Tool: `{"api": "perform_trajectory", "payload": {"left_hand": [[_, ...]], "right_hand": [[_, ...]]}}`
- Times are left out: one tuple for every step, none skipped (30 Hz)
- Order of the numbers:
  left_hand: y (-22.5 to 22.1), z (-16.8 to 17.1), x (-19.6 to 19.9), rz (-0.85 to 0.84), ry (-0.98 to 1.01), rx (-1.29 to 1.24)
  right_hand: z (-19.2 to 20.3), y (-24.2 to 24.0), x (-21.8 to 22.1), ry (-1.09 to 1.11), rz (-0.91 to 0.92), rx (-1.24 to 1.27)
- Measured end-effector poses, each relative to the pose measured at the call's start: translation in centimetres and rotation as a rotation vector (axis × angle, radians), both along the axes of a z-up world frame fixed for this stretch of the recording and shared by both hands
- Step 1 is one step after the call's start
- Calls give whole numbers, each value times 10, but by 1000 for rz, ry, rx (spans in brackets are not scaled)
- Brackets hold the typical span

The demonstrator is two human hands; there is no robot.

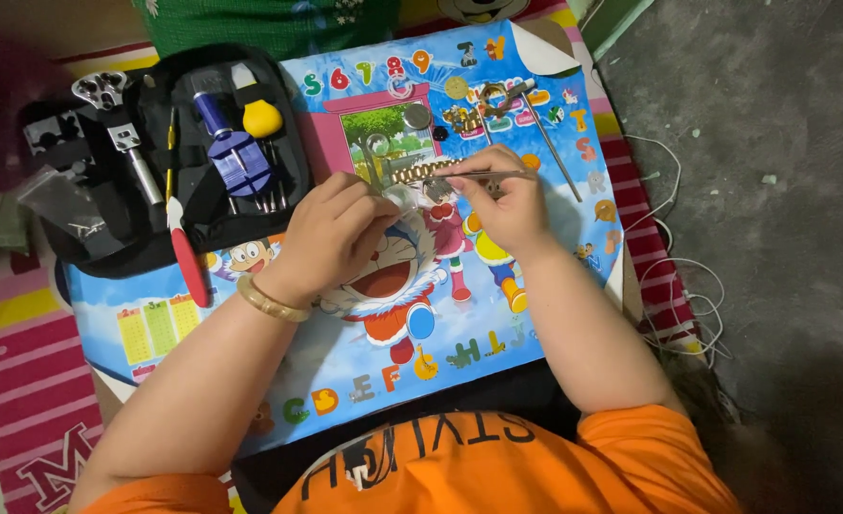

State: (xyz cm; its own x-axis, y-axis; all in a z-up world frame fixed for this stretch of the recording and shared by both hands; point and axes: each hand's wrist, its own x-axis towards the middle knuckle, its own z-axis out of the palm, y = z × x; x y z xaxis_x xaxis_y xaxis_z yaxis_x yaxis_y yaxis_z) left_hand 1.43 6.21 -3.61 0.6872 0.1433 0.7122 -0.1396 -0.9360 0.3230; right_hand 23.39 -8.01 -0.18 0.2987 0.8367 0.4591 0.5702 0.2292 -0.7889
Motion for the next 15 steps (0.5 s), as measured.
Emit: {"api": "perform_trajectory", "payload": {"left_hand": [[0, 0, 0, 0, 0, 1], [0, 0, 1, -1, -5, 7], [0, 1, 1, -1, -9, 13], [0, 1, 2, -2, -12, 15], [0, 1, 3, -9, -16, 13], [-1, 1, 2, -13, -19, 11], [-1, 2, 2, -11, -20, 11], [-2, 4, 2, -13, -21, 11], [-2, 5, 1, -14, -21, 11], [-2, 4, 1, -11, -21, 10], [-2, 3, 1, -10, -10, -1], [-2, 3, 1, -11, 1, -13], [-2, 3, 1, -11, 2, -13], [-2, 4, 1, -6, -4, -4], [-2, 4, 1, -2, -10, 5]], "right_hand": [[1, 0, -1, 0, 0, 1], [3, 0, -2, 71, 43, 84], [5, 0, -4, 143, 86, 168], [2, -1, -2, 139, 85, 169], [-1, -1, 0, 174, 107, 206], [-4, -2, 1, 210, 132, 242], [-5, -3, 1, 209, 134, 242], [-7, -3, 1, 219, 142, 244], [-9, -4, 0, 229, 149, 246], [-4, -4, -3, 230, 152, 245], [0, -4, -6, 226, 167, 242], [4, -5, -9, 223, 180, 240], [4, -4, -8, 225, 181, 240], [4, -5, -7, 190, 174, 229], [4, -5, -5, 154, 167, 219]]}}
